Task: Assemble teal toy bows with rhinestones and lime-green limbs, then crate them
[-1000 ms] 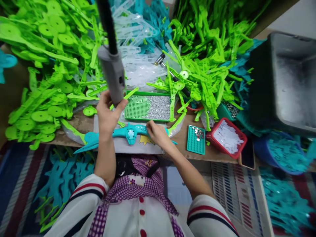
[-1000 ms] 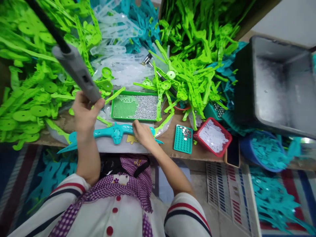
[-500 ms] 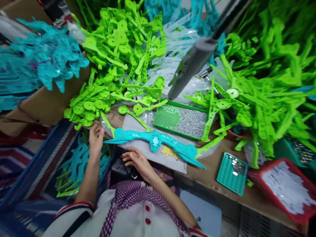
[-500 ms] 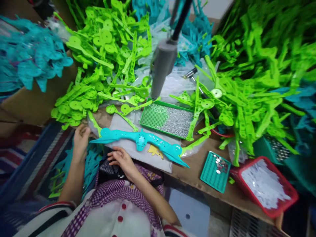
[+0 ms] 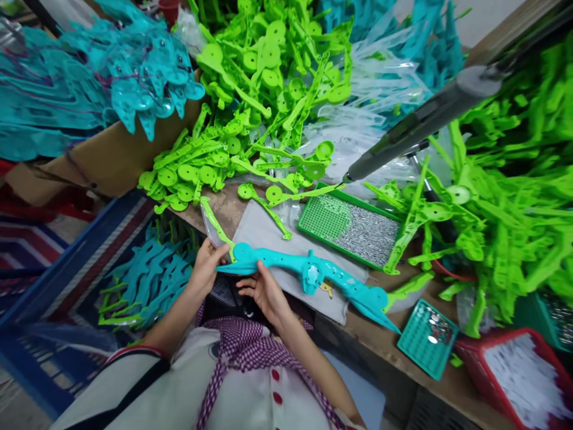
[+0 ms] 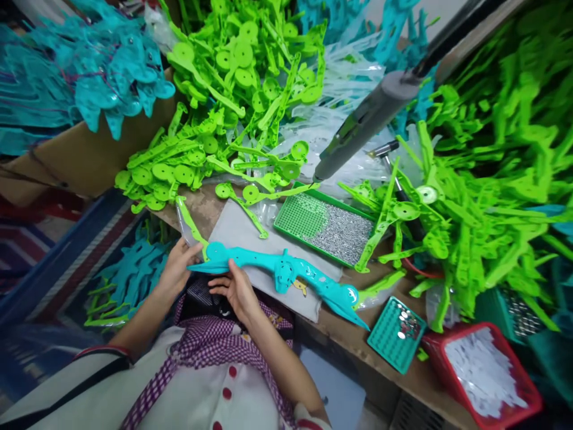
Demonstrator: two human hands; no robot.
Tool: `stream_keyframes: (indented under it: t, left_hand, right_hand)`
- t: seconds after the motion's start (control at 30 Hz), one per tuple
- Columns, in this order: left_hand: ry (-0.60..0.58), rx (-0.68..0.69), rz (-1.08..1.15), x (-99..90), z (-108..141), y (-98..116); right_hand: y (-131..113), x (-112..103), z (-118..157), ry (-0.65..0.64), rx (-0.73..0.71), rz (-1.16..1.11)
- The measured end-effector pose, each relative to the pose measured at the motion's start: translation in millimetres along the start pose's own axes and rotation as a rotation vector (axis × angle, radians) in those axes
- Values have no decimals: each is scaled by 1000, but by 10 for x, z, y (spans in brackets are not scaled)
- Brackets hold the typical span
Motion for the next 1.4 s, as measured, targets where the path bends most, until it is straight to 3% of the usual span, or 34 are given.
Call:
stream_keyframes:
  t: [0.23,0.37,0.6,0.93,1.03,1.1,1.2,1.23,1.33,1.4]
  left_hand:
    - [-52,-97,238,75,138,49]
    - [21,-99,299,37,177,60]
    - [67,-31,269,22,188,103]
    - [-134,153,27,21,-3,479]
    - [-131,205,33,37,-49,561]
    - [-85,226,54,21,-66,587]
    - [-67,216,56,30,-98,578]
    - [-81,207,45,44,-113,571]
    - [-108,185,10,62,-168,557]
    - [-110,168,-2,63,-205,547]
  right_hand:
    - [45,120,6,-106,135,-27]
    - [43,86,-11,-84,72,-43]
    - [19,90,-30,-71,-45,27]
    - [-100,275,-108,-274,39,200]
    - [-142,333,-147,-240,-14,247]
    - [-181,294,-14,-197,-73,388]
    - [-469,31,512,-57,-290,721]
    - [-699,-168,771,82,-422,762]
    - [-1498,-1039,1759,721,-814,710]
    - [-1895,-1519,2366,1139,-1038,702]
Point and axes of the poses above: each hand's wrist, its own z-axis away from the middle knuckle, its own x-axis out of the palm, y = z × x, the point moved 10 cm from there along -z, towards the middle knuckle, and after that the axes turned 1 degree about -y, right-handed, at the moved point
